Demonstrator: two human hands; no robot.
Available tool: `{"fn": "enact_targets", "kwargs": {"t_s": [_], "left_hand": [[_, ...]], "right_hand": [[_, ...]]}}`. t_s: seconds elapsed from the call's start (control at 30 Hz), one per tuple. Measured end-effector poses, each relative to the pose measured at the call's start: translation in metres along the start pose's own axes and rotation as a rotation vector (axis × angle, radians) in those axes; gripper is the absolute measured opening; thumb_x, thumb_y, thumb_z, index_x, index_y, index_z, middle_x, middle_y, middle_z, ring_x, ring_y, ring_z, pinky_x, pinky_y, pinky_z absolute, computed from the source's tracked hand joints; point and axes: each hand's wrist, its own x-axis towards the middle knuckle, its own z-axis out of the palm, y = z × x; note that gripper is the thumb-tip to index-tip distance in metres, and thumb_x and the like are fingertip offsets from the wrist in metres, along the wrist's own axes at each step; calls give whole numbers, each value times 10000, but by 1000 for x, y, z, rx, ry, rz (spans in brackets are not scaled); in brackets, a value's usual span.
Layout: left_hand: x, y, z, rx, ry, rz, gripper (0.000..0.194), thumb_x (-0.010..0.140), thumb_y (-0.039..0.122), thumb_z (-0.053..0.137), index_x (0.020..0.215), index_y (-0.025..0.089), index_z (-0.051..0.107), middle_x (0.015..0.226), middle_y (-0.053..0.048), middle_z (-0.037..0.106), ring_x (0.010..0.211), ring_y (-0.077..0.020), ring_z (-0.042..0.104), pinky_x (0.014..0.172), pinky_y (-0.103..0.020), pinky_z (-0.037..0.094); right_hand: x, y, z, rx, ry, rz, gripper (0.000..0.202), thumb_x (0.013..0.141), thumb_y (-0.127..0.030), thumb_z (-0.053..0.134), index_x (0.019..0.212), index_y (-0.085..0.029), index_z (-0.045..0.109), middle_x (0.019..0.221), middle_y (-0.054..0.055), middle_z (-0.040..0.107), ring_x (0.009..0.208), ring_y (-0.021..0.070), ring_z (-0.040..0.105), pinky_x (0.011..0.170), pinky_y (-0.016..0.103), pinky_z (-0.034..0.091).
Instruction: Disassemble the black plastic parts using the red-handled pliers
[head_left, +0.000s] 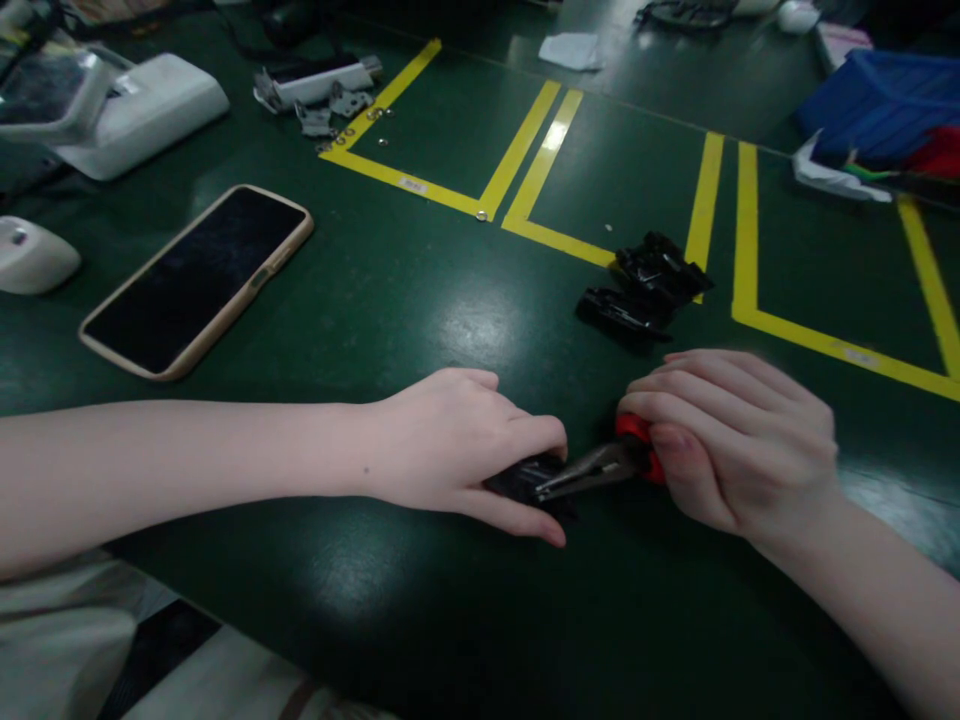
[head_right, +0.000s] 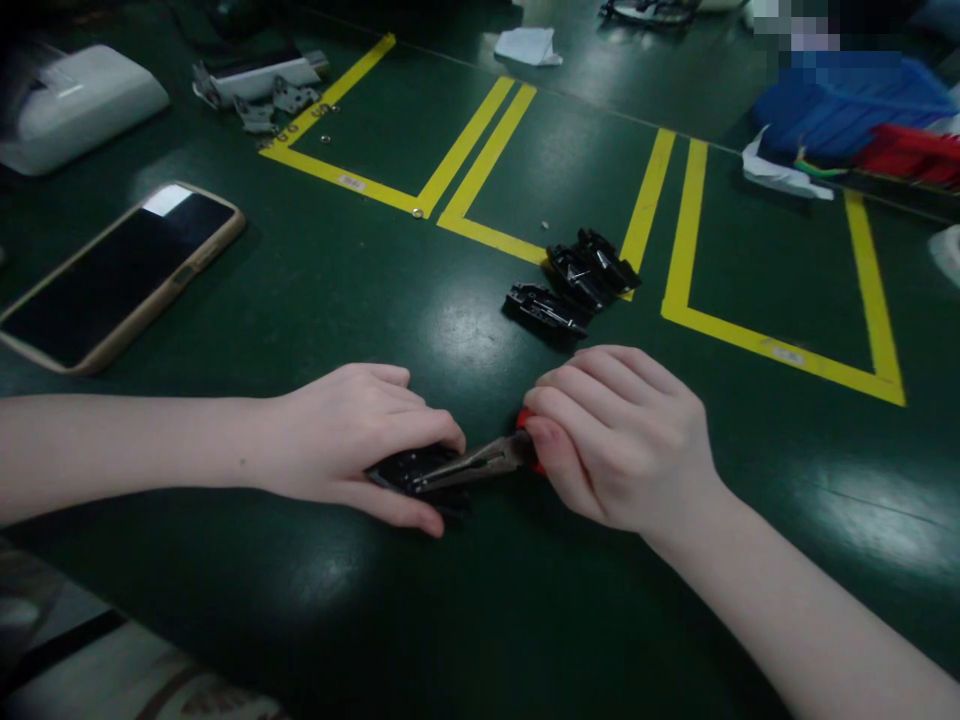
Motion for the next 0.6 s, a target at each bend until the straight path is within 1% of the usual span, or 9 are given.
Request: {"fn": "enact_targets", "kwargs": {"t_s": [0.1, 0.27, 0.43, 0.53, 0.6], "left_hand": [[0, 1, 1, 2, 0, -2, 473, 939, 632, 662, 1026, 168, 633, 813, 35, 738, 607, -130, 606, 642, -295, 359], [-1, 1, 3, 1, -6, -8, 477, 936, 626, 671, 1027, 160, 630, 811, 38, 732, 656, -132, 647, 651, -295, 355], [0, 0, 2, 2, 10, -5, 473, 938, 626, 666, 1029, 162, 636, 808, 32, 735, 605, -130, 597, 645, -293, 363], [1, 0, 0, -13, -7, -19, 472, 937, 627, 666, 1034, 166, 635, 827, 30, 744, 614, -132, 597, 656, -292, 377], [1, 1, 0, -16, -18, -27, 480, 933, 638, 665, 1036, 170, 636, 830, 30, 746, 613, -132, 596, 655, -292, 378]], "right_hand": [[1, -1, 1, 12, -13, 11, 199, 963, -154, 442, 893, -209, 621, 833, 64, 739, 792, 229, 680, 759, 408, 569], [5, -5, 1, 9, 0, -24, 190, 955, -145, 458, 871, -188, 622, 798, 56, 737, 715, 199, 673, 730, 385, 546], [7, -4, -1, -16, 0, -23, 195, 959, -149, 453, 874, -207, 619, 815, 47, 745, 717, 206, 678, 759, 407, 501], [6, -1, -1, -27, -2, -35, 189, 964, -145, 451, 889, -200, 615, 820, 66, 745, 724, 216, 677, 767, 419, 492], [5, 1, -1, -32, 2, -49, 183, 970, -152, 447, 900, -203, 608, 817, 59, 744, 718, 212, 672, 758, 415, 494]]}}
